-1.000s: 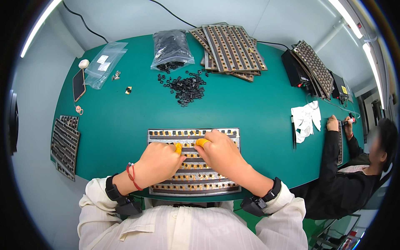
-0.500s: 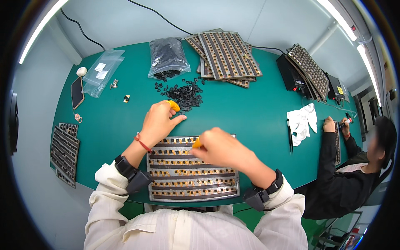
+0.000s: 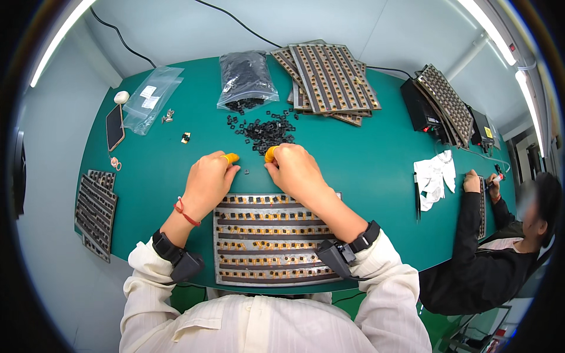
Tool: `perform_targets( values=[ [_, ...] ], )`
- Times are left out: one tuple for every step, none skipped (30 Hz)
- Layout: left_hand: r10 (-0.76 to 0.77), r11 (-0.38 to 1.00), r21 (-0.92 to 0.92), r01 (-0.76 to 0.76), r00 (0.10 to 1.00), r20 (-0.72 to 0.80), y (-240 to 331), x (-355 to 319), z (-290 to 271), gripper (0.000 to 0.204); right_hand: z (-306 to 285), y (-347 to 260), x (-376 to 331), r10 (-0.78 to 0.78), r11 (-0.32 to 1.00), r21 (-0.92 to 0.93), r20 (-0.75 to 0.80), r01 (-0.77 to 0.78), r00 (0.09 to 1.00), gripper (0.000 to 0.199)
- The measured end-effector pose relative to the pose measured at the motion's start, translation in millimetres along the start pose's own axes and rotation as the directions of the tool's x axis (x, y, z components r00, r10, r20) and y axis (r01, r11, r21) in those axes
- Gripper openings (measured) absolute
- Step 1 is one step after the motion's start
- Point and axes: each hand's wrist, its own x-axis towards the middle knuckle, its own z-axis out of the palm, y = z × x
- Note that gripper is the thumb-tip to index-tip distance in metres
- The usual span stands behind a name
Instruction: Placing small black lens spacers or housings onto an array of camera sensors.
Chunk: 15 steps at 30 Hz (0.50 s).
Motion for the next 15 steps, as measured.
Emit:
perform_targets(
  values=[
    [-0.012, 0.999, -0.051, 0.011, 1.000, -0.021, -3, -1, 0, 0.016, -3, -2, -2, 0.000, 1.000, 0.029, 0.050, -0.001, 0.999, 0.022],
    [-0.015, 0.999, -0.051, 0.014, 1.000, -0.020, -4, -2, 0, 0.016, -6, -4, -5, -0.001, 0.998, 0.058, 0.099, -0.005, 0.995, 0.021],
    [-0.025, 0.992, -0.123, 0.024, 1.000, -0.003, -5, -3, -1, 0.017, -10, -6, -7, 0.000, 0.998, 0.058, 0.100, -0.005, 0.995, 0.021],
    [-0.033, 0.980, -0.194, 0.035, 0.999, 0.014, -5, -3, -1, 0.017, -13, -8, -9, 0.000, 0.998, 0.063, 0.140, -0.009, 0.990, 0.021],
    [-0.034, 0.980, -0.195, 0.036, 0.999, 0.015, -4, -3, -2, 0.017, -15, -8, -10, 0.001, 0.998, 0.069, 0.180, -0.013, 0.984, 0.021],
    [-0.034, 0.971, -0.236, 0.046, 0.998, 0.053, -1, -1, -1, 0.017, -16, -5, -11, 0.004, 0.998, 0.067, 0.180, -0.016, 0.984, 0.021],
    [-0.034, 0.960, -0.275, 0.058, 0.995, 0.092, 2, 0, 0, 0.016, -17, -1, -12, 0.043, 0.991, 0.114, 0.188, -0.065, 0.981, 0.021],
    [-0.032, 0.959, -0.277, 0.057, 0.995, 0.093, 5, 1, 0, 0.016, -18, 2, -12, 0.082, 0.981, 0.160, 0.198, -0.114, 0.977, 0.022],
    [-0.015, 0.970, -0.242, 0.034, 0.996, 0.083, 9, 2, -1, 0.015, -20, 4, -12, 0.085, 0.980, 0.158, 0.197, -0.117, 0.977, 0.022],
    [0.003, 0.978, -0.207, 0.012, 0.997, 0.073, 11, 3, -1, 0.013, -22, 5, -12, 0.092, 0.972, 0.195, 0.190, -0.130, 0.978, 0.022],
    [0.005, 0.978, -0.209, 0.010, 0.997, 0.075, 12, 3, 1, 0.013, -23, 6, -13, 0.099, 0.963, 0.232, 0.182, -0.141, 0.978, 0.022],
    [0.037, 0.990, -0.139, -0.032, 0.999, 0.038, 11, 3, 3, 0.013, -22, 6, -12, 0.100, 0.962, 0.233, 0.184, -0.142, 0.978, 0.022],
    [0.071, 0.995, -0.066, -0.071, 0.997, 0.004, 11, 3, 5, 0.014, -20, 4, -11, 0.086, 0.966, 0.226, 0.185, -0.127, 0.979, 0.022],
    [0.069, 0.996, -0.065, -0.069, 0.998, 0.006, 11, 4, 5, 0.014, -17, 2, -9, 0.070, 0.969, 0.220, 0.186, -0.111, 0.980, 0.021],
    [0.066, 0.998, -0.021, -0.066, 0.998, 0.006, 12, 5, 6, 0.014, -16, -1, -8, 0.072, 0.969, 0.221, 0.187, -0.113, 0.980, 0.021]
  ],
)
